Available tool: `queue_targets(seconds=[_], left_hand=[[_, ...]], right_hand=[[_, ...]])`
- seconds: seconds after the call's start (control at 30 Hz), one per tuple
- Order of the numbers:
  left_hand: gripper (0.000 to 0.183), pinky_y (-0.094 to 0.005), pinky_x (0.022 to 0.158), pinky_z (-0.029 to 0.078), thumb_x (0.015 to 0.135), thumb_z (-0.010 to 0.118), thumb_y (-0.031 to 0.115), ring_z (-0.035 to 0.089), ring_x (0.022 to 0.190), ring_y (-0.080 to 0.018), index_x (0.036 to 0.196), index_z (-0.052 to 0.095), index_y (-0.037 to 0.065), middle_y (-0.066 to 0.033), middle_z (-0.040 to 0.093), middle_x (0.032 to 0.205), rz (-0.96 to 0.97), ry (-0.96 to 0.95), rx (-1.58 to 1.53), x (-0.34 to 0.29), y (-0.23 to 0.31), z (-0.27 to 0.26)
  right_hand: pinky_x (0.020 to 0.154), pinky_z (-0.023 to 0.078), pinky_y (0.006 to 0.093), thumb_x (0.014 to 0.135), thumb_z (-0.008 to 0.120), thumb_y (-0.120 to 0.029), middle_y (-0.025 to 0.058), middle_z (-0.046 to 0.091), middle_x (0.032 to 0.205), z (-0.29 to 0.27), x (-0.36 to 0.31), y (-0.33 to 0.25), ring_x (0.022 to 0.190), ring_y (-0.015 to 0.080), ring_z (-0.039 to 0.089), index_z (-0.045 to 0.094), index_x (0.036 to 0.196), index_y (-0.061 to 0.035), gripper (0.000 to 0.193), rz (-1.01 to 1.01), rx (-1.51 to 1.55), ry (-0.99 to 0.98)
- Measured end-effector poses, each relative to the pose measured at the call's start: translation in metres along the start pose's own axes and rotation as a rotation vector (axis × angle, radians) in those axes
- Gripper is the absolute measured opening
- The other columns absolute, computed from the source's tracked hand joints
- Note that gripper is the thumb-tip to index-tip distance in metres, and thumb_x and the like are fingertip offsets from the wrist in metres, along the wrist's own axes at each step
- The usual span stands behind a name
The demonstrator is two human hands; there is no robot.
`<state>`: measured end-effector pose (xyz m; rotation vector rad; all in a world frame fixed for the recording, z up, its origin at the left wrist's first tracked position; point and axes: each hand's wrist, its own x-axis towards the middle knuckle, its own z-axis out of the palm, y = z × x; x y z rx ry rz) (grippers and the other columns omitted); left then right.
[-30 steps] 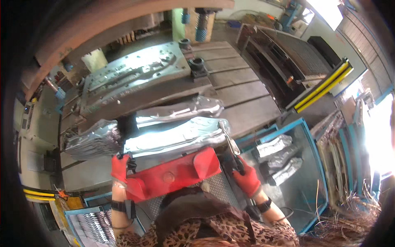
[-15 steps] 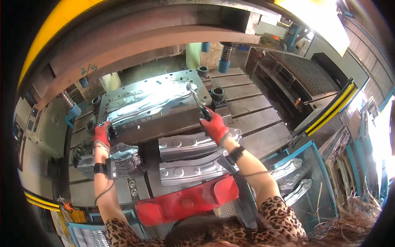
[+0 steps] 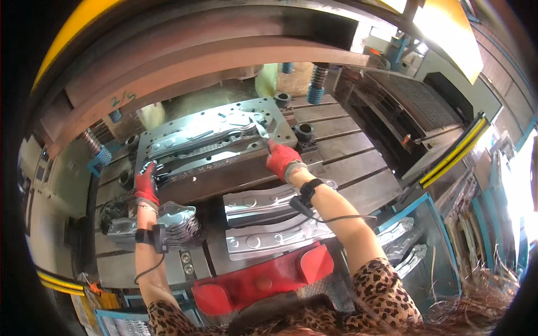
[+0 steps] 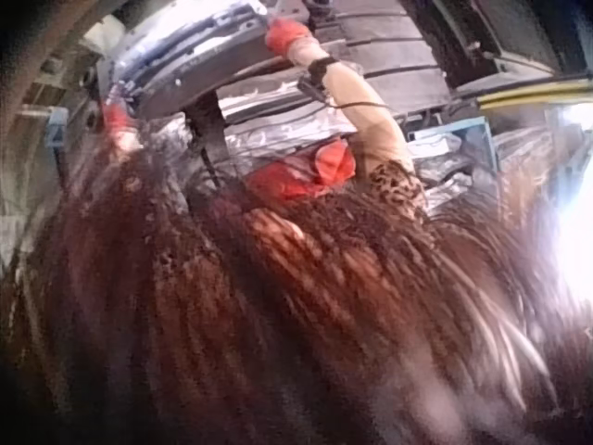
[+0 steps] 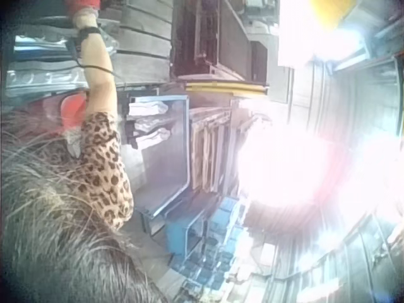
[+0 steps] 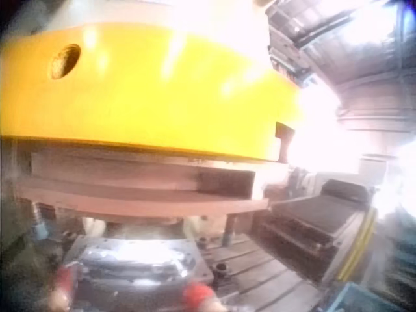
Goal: Operating a stamping press to form metal components and moving them to a bin.
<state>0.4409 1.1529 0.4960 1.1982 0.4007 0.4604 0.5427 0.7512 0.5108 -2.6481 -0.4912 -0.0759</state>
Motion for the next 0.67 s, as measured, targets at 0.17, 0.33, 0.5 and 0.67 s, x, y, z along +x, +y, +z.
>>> queue_targets(seconds=[0.17,0.33,0.5,0.67], left_hand=[[0.024,-0.0272,0.065,0.049,0.082,0.062,0.017,0.062,0.073,-0.0141,0.099,0.064,0.000,-0.0057,0.065,0.088,0.241,0.153,0.223,-0.064,0.010,-0.033],[0.031,-0.0299,0.074,0.048,0.084,0.057,0.019,0.057,0.094,-0.0156,0.111,0.058,0.002,-0.0056,0.061,0.101,0.257,0.272,0.194,-0.180,-0.008,-0.107],[0.032,-0.0321,0.067,0.049,0.084,0.058,0.022,0.057,0.086,-0.0187,0.111,0.055,0.006,-0.0071,0.059,0.102,-0.160,0.509,0.256,-0.299,-0.092,-0.202],[0.046,-0.0355,0.081,0.044,0.074,0.069,0.025,0.056,0.090,-0.0240,0.111,0.054,0.004,-0.0110,0.060,0.101,-0.466,0.078,0.363,-0.347,-0.187,-0.209]], right_hand=[[0.075,0.047,0.0439,0.078,0.049,-0.010,0.0184,0.061,0.093,-0.019,-0.035,-0.004,0.089,0.0369,0.058,0.041,0.125,-0.0114,0.047,-0.101,-0.303,-0.047],[0.081,0.046,0.0406,0.080,0.054,-0.016,0.0189,0.060,0.106,-0.023,-0.157,0.070,0.100,0.0324,0.057,0.037,0.131,-0.0127,0.054,0.017,0.196,0.156],[0.069,0.047,0.0293,0.075,0.057,-0.004,0.0096,0.063,0.089,0.028,-0.321,0.188,0.076,0.0136,0.057,0.042,0.129,-0.0026,0.056,0.517,0.757,0.406],[0.061,0.048,0.0305,0.075,0.068,-0.012,0.0071,0.062,0.084,0.085,-0.422,0.237,0.069,0.0160,0.057,0.052,0.119,-0.0049,0.047,0.757,0.809,0.280]])
